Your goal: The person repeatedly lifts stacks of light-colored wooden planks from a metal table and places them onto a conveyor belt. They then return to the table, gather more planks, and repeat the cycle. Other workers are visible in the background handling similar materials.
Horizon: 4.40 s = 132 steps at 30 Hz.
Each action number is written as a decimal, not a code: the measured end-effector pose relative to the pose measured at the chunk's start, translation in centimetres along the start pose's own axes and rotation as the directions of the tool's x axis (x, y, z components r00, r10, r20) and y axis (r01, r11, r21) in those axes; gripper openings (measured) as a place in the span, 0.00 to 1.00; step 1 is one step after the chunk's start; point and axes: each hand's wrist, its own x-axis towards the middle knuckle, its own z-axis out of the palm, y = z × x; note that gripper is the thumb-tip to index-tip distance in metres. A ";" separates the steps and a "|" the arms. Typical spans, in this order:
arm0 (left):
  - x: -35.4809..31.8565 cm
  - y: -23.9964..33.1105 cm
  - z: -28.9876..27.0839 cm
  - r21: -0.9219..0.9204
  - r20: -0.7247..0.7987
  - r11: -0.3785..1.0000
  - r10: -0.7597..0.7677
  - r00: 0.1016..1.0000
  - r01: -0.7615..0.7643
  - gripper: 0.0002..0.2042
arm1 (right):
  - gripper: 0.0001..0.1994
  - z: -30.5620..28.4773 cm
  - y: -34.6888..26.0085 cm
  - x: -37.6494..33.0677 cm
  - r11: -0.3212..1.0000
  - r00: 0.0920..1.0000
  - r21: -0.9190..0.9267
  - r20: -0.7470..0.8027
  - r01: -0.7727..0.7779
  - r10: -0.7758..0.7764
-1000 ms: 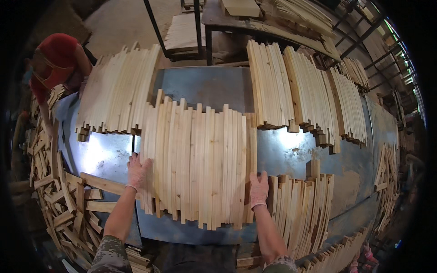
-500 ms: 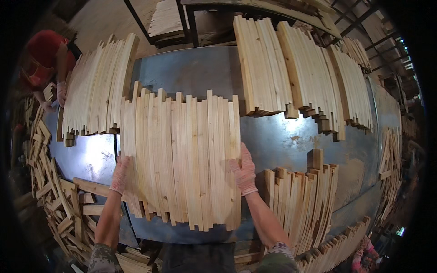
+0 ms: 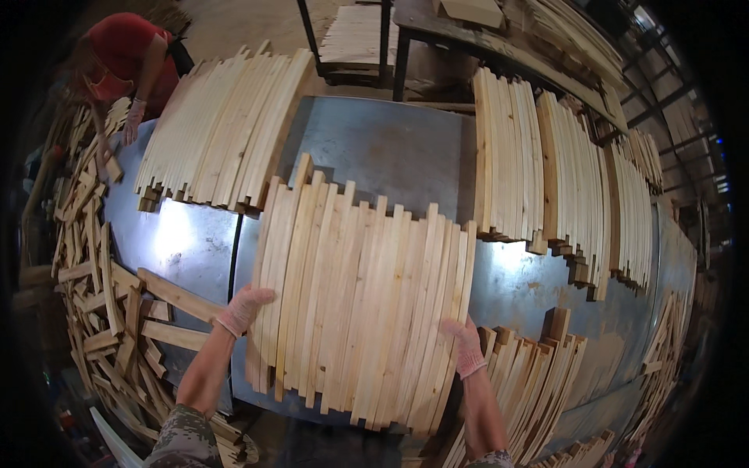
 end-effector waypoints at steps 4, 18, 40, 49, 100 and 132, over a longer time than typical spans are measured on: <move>-2.9 -2.9 -1.6 -0.046 -0.005 0.998 -0.047 0.999 0.047 0.35 | 0.37 0.0 0.5 -3.6 0.997 0.997 -0.014 -0.014 -0.070 0.070; -30.7 -11.5 -9.3 -0.432 -0.114 0.776 0.459 0.881 -0.460 0.34 | 0.36 16.3 2.9 -15.7 0.868 0.890 -0.387 0.439 0.310 -0.122; -80.2 -62.7 -18.2 -0.109 -0.994 0.192 0.010 0.113 -0.975 0.29 | 0.43 54.2 50.7 -45.7 0.556 0.055 -0.750 0.612 0.359 0.789; -87.4 -70.5 -21.2 -0.091 -0.987 0.108 -0.140 0.076 -0.990 0.29 | 0.25 61.7 71.6 -51.0 0.453 -0.107 -0.760 0.459 0.466 0.882; -142.5 -105.4 -73.1 -0.179 -0.981 0.932 -0.145 -0.129 0.316 0.64 | 0.09 51.5 128.3 -101.0 0.535 0.428 -0.761 0.649 0.368 0.629; -163.7 -128.7 -89.3 -0.144 -0.980 0.820 -0.039 -0.197 0.553 0.54 | 0.35 50.6 151.8 -130.0 -0.144 0.532 -0.609 0.523 0.780 0.666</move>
